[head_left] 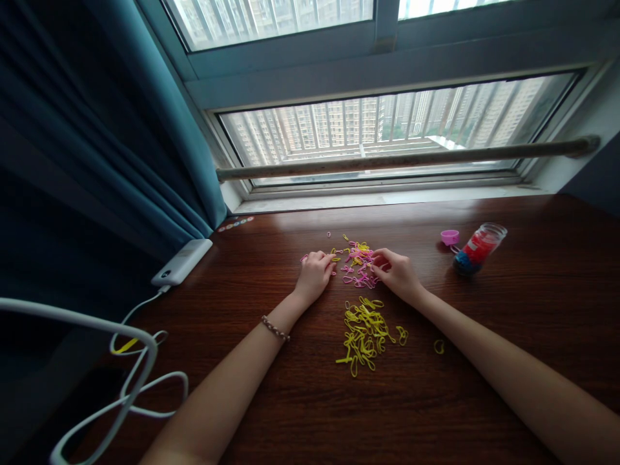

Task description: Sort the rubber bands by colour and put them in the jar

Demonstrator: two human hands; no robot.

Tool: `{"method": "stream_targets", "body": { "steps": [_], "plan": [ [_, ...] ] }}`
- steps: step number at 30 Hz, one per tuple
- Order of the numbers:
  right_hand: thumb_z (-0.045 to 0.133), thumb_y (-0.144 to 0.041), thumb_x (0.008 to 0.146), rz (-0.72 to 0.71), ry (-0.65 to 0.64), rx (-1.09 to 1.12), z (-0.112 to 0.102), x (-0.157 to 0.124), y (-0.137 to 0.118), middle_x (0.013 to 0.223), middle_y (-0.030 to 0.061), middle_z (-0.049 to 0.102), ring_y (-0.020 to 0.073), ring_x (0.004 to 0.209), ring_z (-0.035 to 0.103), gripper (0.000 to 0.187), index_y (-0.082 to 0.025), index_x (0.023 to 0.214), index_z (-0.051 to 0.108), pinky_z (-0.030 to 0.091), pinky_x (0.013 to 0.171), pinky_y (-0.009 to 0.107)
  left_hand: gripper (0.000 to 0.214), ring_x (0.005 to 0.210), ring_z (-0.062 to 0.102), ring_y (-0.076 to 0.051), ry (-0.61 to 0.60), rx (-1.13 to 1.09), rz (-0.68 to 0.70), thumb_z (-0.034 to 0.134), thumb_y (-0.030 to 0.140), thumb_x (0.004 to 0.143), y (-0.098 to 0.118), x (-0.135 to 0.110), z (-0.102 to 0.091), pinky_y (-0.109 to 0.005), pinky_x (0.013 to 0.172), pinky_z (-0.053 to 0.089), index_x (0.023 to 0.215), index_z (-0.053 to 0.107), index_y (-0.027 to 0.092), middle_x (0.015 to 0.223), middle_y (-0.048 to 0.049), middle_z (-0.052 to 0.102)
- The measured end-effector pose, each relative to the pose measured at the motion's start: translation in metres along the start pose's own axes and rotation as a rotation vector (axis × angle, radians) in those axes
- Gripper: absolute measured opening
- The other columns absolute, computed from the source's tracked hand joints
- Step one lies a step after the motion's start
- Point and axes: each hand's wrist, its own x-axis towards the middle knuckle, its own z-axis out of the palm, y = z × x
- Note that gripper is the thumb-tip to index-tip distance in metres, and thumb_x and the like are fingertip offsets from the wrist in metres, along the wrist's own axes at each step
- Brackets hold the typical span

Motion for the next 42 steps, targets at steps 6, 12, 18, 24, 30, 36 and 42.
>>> {"method": "stream_targets", "body": {
  "steps": [6,12,18,24,30,36,42],
  "plan": [
    [0.06,-0.026,0.071,0.012,0.064,0.094,-0.003,0.002,0.0,0.078,0.0034,0.064,0.0135,0.066,0.059,0.02,-0.017,0.088,0.06,0.048,0.062,0.026,0.011,0.085,0.049,-0.018,-0.025,-0.048,-0.07,0.054,0.024,0.079,-0.001,0.002,-0.001,-0.034,0.079,0.037,0.084,0.063,0.021,0.083,-0.0031,0.057],
    [0.062,-0.033,0.069,0.083,0.078,0.192,-0.005,0.004,-0.001,0.08,0.0052,0.066,0.015,0.067,0.059,0.024,-0.017,0.088,0.064,0.049,0.062,0.028,0.005,0.081,0.049,-0.018,-0.054,-0.112,-0.127,0.058,0.024,0.075,-0.002,0.004,-0.004,-0.032,0.076,0.037,0.075,0.06,0.019,0.079,-0.0021,0.057],
    [0.066,-0.038,0.064,0.209,-0.234,0.492,-0.018,0.007,-0.017,0.071,0.0039,0.066,0.0126,0.059,0.058,0.028,-0.015,0.08,0.067,0.046,0.051,0.023,0.006,0.086,0.048,-0.02,-0.013,-0.084,-0.138,0.056,0.025,0.077,-0.002,0.002,0.0,-0.034,0.076,0.035,0.075,0.06,0.021,0.082,-0.0033,0.057],
    [0.056,-0.043,0.075,0.174,-0.768,0.475,-0.026,0.006,-0.032,0.048,0.0008,0.059,0.0057,0.035,0.047,0.035,-0.011,0.075,0.07,0.027,0.033,0.017,0.006,0.09,0.047,-0.021,0.1,-0.087,-0.132,0.052,0.023,0.08,0.001,0.001,-0.003,-0.036,0.079,0.034,0.08,0.058,0.021,0.087,-0.0035,0.06],
    [0.05,-0.044,0.079,0.156,-0.814,0.418,-0.024,0.004,-0.029,0.04,-0.0016,0.056,0.0048,0.03,0.043,0.039,-0.011,0.078,0.069,0.026,0.032,0.016,0.008,0.086,0.051,-0.018,0.139,-0.181,-0.024,0.049,0.022,0.082,0.009,0.0,-0.009,-0.034,0.081,0.035,0.079,0.056,0.018,0.082,-0.0033,0.06],
    [0.045,-0.047,0.081,0.147,-0.771,0.429,-0.024,0.004,-0.025,0.051,0.0021,0.062,0.0062,0.033,0.046,0.044,-0.01,0.071,0.067,0.028,0.032,0.017,0.019,0.075,0.051,-0.016,0.053,-0.327,0.163,0.044,0.028,0.085,0.027,-0.003,-0.018,-0.03,0.073,0.039,0.074,0.055,0.017,0.074,-0.0039,0.058],
    [0.046,-0.033,0.084,-0.176,-0.188,0.078,-0.014,0.006,-0.013,0.087,0.0055,0.067,0.0184,0.085,0.058,0.025,-0.019,0.089,0.066,0.045,0.077,0.031,0.023,0.072,0.05,-0.015,-0.186,-0.334,0.558,0.042,0.029,0.086,0.063,-0.019,-0.019,-0.029,0.072,0.039,0.073,0.056,0.016,0.07,-0.0042,0.058]
  ]
}}
